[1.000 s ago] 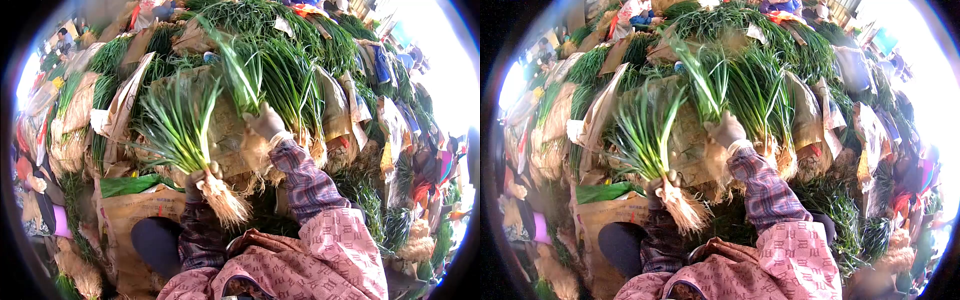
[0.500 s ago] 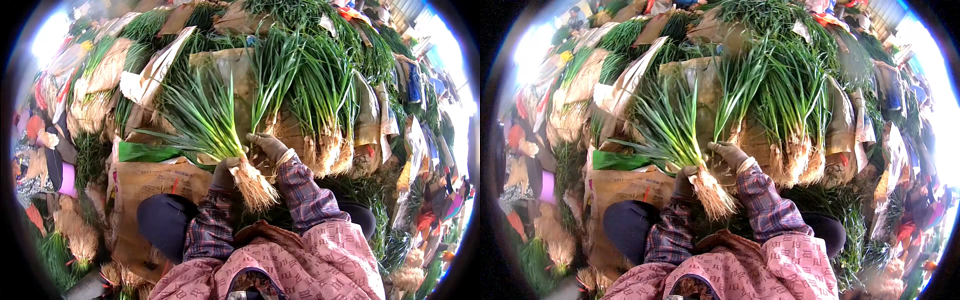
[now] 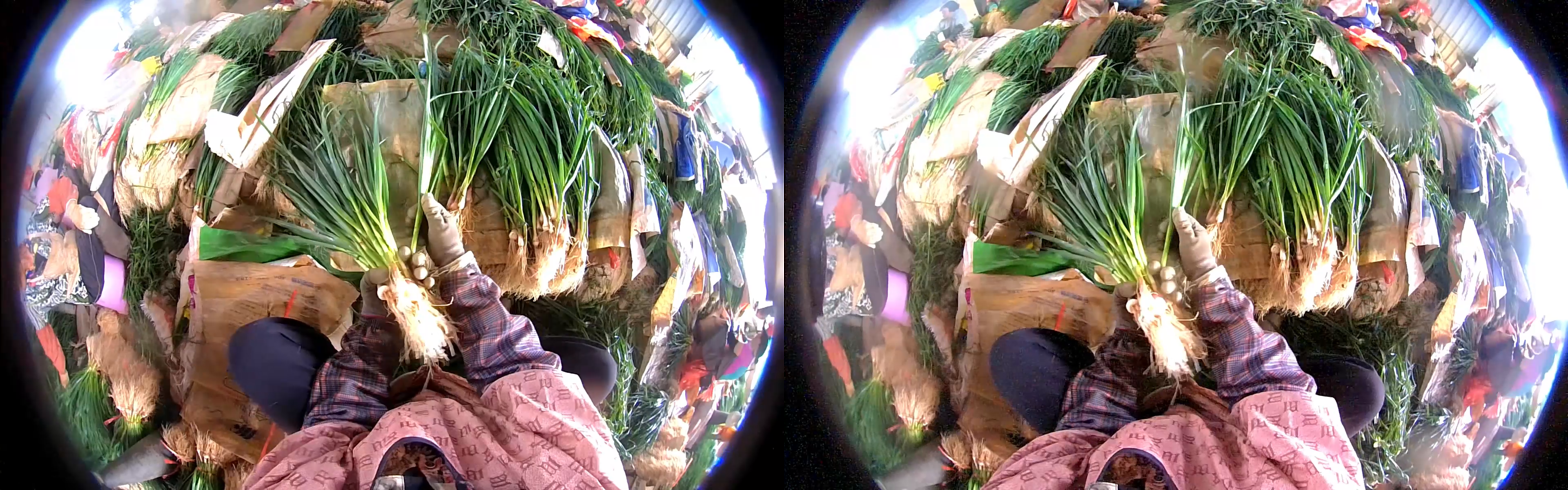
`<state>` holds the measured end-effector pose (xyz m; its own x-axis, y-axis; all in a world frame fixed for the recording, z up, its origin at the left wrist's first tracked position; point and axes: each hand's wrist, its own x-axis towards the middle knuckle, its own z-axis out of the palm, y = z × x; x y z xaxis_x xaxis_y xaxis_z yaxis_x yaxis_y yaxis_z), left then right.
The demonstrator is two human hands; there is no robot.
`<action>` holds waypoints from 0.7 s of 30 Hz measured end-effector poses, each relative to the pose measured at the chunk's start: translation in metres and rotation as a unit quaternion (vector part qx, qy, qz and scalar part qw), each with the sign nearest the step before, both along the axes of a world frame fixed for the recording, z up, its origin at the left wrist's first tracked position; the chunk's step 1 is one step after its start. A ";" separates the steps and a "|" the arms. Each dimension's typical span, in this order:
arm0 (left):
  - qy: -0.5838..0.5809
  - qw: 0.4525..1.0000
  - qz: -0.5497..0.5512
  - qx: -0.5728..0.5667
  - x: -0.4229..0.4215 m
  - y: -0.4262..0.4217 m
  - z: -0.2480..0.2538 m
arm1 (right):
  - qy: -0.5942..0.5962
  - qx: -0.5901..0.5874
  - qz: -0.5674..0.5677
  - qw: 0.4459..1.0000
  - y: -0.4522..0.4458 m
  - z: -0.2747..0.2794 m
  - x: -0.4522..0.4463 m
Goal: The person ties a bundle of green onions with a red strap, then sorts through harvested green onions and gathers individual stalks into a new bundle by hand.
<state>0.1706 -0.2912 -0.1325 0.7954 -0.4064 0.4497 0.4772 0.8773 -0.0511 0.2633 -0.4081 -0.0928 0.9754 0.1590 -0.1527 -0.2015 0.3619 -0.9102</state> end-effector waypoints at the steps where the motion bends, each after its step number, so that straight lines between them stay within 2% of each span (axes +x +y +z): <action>1: -0.005 1.000 0.004 0.030 0.004 0.000 -0.010 | -0.014 -0.085 -0.039 0.995 0.001 -0.006 0.000; 2: 0.147 0.987 0.045 0.051 -0.012 -0.003 0.042 | -0.064 -0.165 -0.092 0.980 0.003 -0.029 0.007; 4: 0.147 0.987 0.036 0.056 -0.009 -0.002 0.026 | -0.034 -0.299 -0.134 0.944 0.006 -0.021 0.004; 5: 0.139 0.989 0.020 0.051 -0.005 -0.004 0.020 | -0.031 -0.290 -0.189 0.938 0.011 -0.022 0.004; 6: 0.131 0.990 0.003 0.047 -0.002 -0.004 0.013 | 0.010 -0.297 -0.162 0.941 0.009 -0.017 0.002; 8: 0.127 0.990 -0.009 0.063 0.001 -0.005 0.006 | -0.019 -0.256 -0.196 0.946 0.009 -0.021 0.006; 10: 0.136 0.985 0.001 0.102 0.000 -0.003 0.004 | 0.143 -0.132 -0.175 0.965 0.001 -0.019 0.011; 11: 0.125 0.990 0.001 0.065 0.000 -0.008 0.007 | 0.221 -0.067 -0.160 0.960 -0.001 -0.013 0.013; 14: 0.120 0.990 -0.006 0.079 -0.001 -0.006 0.016 | 0.090 -0.086 -0.094 0.988 -0.008 0.006 0.022; 15: 0.121 0.990 0.008 0.079 -0.002 -0.006 0.022 | 0.091 -0.058 -0.091 0.990 -0.011 -0.006 0.030; 17: 0.041 0.999 0.013 -0.002 0.011 -0.019 0.000 | 0.061 -0.152 -0.132 0.978 -0.017 -0.014 0.040; 19: -0.035 0.999 0.024 -0.007 0.016 -0.009 -0.006 | 0.030 -0.247 -0.171 0.953 -0.029 -0.021 0.048; 20: -0.072 0.997 0.031 -0.010 0.018 -0.003 0.007 | 0.079 -0.129 -0.185 0.971 -0.042 0.011 0.037; 21: -0.041 0.998 0.040 0.013 0.018 0.005 0.021 | 0.126 -0.009 -0.195 0.973 -0.067 0.050 0.024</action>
<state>0.1890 -0.2860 -0.1120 0.7864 -0.3557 0.5050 0.4077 0.9131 0.0083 0.2870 -0.4754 -0.0428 0.8922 -0.2209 -0.3939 -0.2696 0.4392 -0.8570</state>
